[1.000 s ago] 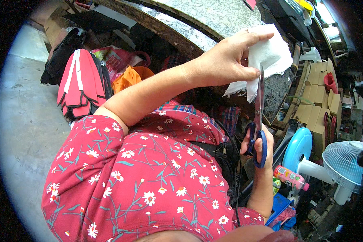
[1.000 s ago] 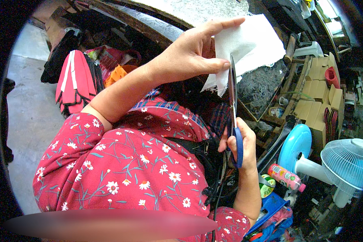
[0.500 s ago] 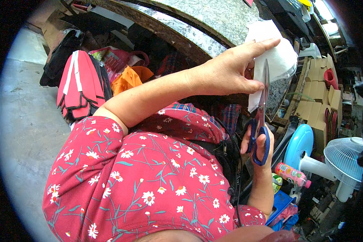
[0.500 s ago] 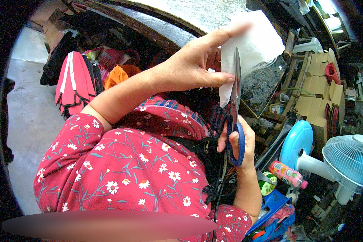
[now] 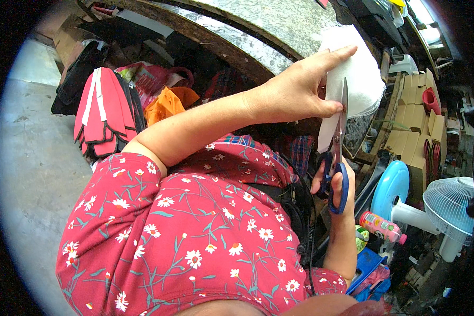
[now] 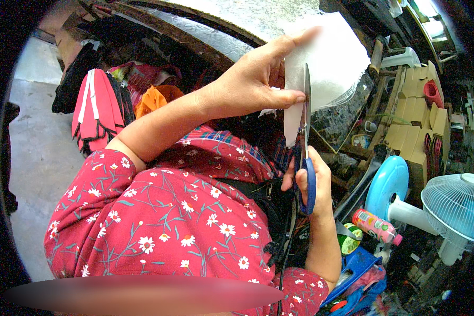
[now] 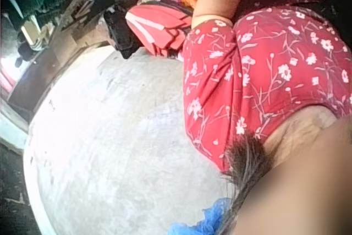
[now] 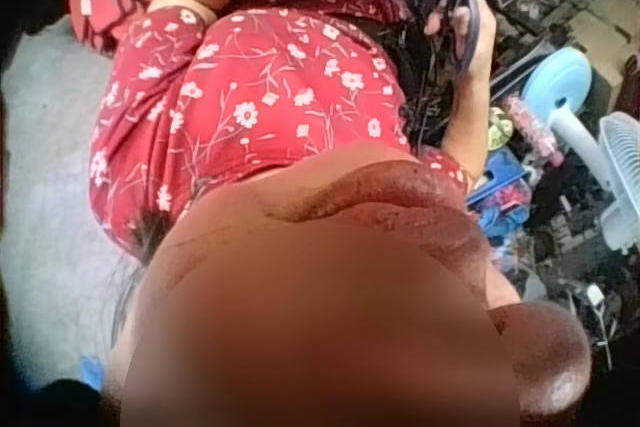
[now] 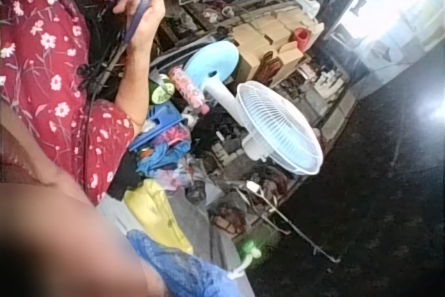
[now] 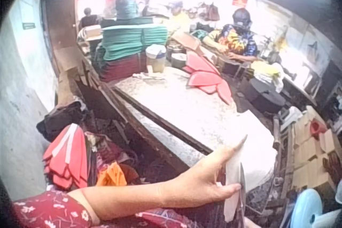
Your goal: The person uses scissors to cut a white fabric piece into smaller strips and then places the cut pieces onto a pink fabric item on the table. The person repeatedly cuts and arranges the white fabric pieces.
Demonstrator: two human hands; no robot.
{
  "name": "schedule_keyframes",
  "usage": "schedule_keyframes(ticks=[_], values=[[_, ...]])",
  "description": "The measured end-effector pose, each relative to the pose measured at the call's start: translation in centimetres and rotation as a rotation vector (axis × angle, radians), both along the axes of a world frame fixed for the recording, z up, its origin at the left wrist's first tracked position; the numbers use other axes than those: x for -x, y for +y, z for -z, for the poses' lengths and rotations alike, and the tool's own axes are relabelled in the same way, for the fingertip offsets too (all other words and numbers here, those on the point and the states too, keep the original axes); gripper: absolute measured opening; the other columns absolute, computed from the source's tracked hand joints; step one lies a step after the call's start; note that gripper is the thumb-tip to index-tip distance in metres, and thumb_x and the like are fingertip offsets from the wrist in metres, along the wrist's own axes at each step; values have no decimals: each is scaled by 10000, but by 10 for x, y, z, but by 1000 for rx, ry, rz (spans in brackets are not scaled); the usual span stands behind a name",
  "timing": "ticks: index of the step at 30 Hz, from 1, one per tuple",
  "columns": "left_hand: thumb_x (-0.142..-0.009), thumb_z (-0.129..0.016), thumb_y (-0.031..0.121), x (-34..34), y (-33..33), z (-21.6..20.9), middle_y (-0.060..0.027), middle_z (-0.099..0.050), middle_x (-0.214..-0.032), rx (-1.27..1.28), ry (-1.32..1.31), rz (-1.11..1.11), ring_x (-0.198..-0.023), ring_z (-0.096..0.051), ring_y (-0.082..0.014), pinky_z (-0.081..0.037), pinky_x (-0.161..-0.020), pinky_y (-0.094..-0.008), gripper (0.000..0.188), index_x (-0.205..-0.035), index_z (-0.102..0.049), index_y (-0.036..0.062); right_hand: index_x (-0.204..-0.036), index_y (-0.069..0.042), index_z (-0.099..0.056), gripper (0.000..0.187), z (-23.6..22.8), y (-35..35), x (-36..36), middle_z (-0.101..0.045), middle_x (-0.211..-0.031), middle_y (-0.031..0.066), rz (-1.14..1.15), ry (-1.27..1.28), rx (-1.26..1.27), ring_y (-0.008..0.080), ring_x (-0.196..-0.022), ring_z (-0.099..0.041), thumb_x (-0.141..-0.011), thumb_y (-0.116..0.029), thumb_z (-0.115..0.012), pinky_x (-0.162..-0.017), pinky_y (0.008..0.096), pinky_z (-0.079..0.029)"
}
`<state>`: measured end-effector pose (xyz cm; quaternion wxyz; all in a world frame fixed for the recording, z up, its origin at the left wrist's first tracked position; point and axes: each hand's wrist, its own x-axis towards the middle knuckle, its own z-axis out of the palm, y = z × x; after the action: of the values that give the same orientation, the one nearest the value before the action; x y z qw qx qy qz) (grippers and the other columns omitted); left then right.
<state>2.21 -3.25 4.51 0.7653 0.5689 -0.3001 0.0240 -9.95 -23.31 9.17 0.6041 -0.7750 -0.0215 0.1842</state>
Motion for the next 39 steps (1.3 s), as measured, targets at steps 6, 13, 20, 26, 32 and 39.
schedule_keyframes(ticks=[6,13,20,26,32,39], values=[[-841,-686,-28,0,1,-1,-65,-557,-1189,-36,-33,12,-1031,-570,-114,-517,-855,-272,834,-1531,-229,74,-917,-6,-537,625,-4,-3,4,-536,-627,39,34,63,-32,120,-472,-529,-839,-617,-642,-455,221,-388],[-851,-680,-17,-9,-4,2,-86,-589,-1186,33,145,-44,-982,-607,-119,-522,-845,-279,773,-1503,-271,43,-906,-11,-536,585,-5,-6,1,-532,-631,29,44,51,13,114,-497,-538,-849,-580,-659,-479,217,-395],[-754,-723,54,-7,-25,4,-185,-518,-1285,101,-13,-52,-847,-565,-153,-513,-733,-274,833,-1476,-312,-3,-947,-12,-531,665,-5,-4,-9,-539,-664,29,65,17,5,114,-551,-551,-799,-644,-672,-519,228,-412],[-795,-707,35,-5,-26,2,-108,-578,-1078,111,90,24,-852,-558,-116,-487,-735,-259,805,-1489,-300,30,-924,-20,-538,568,-3,-8,-3,-532,-617,25,102,13,-35,105,-491,-531,-865,-574,-641,-479,210,-390],[-867,-643,-42,-14,-23,-1,-117,-595,-1159,105,160,-39,-1033,-598,-153,-476,-914,-283,781,-1515,-213,26,-896,-32,-533,525,-6,-8,-9,-549,-605,28,83,-25,53,98,-505,-533,-885,-547,-634,-491,210,-386],[-837,-621,-110,-8,-33,-1,-78,-403,-1366,148,79,-8,-1118,-544,-159,-446,-966,-295,870,-1546,-147,65,-899,-15,-532,700,-5,6,-22,-516,-576,27,97,-167,214,106,-499,-505,-857,-714,-523,-487,218,-353]])
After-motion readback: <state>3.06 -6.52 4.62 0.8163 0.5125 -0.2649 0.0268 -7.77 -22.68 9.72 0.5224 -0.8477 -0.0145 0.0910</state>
